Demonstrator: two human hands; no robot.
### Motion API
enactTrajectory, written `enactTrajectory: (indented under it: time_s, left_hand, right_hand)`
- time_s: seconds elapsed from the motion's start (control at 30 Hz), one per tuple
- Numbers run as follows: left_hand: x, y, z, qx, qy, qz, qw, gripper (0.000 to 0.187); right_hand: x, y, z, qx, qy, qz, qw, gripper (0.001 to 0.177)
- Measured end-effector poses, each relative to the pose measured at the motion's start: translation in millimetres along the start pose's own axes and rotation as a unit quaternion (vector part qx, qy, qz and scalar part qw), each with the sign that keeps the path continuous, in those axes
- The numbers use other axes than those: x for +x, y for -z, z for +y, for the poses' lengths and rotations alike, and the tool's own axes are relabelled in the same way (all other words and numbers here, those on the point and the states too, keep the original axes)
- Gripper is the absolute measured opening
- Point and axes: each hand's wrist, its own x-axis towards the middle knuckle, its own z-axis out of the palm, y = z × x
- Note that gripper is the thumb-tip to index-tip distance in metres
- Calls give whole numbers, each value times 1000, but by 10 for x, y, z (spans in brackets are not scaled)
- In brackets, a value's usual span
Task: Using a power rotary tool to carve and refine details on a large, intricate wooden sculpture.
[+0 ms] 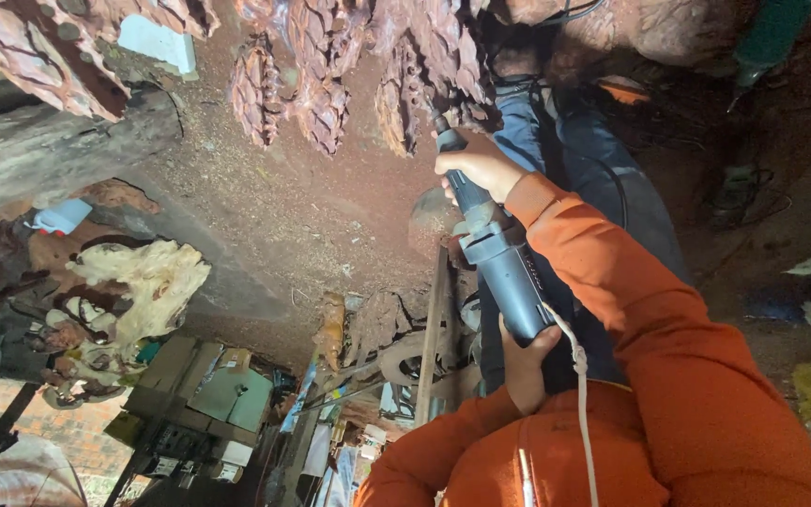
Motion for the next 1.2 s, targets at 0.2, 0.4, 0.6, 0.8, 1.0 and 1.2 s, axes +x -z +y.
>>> enactTrajectory:
  time_s: [0.2, 0.4, 0.6, 0.8, 1.0, 1.2]
  left_hand:
    - [22, 25, -14, -25, -3, -13, 1000, 81]
    - [-21, 84, 5, -49, 6, -28, 998, 89]
    - [-260, 314, 412, -84, -12, -102, 991, 67]
    - [-282, 511, 670, -57, 9, -128, 990, 59]
    - [-334, 682, 1076, -1, 61, -67, 996, 76]
    - [-381, 941, 1684, 56, 88, -43, 994, 72]
  right_hand:
    - [-11, -6, -22, -18, -7, 1, 1000, 36]
    - [-165, -115, -154, -15, 11, 2, 1000, 36]
    - [-91, -243, 130, 88, 9, -42, 995, 46]
    - [-46, -292, 129, 131, -31, -40, 990, 24]
    - [101, -402, 140, 153, -35, -20, 987, 24]
    - [81, -623, 109, 247, -40, 6, 968, 25]
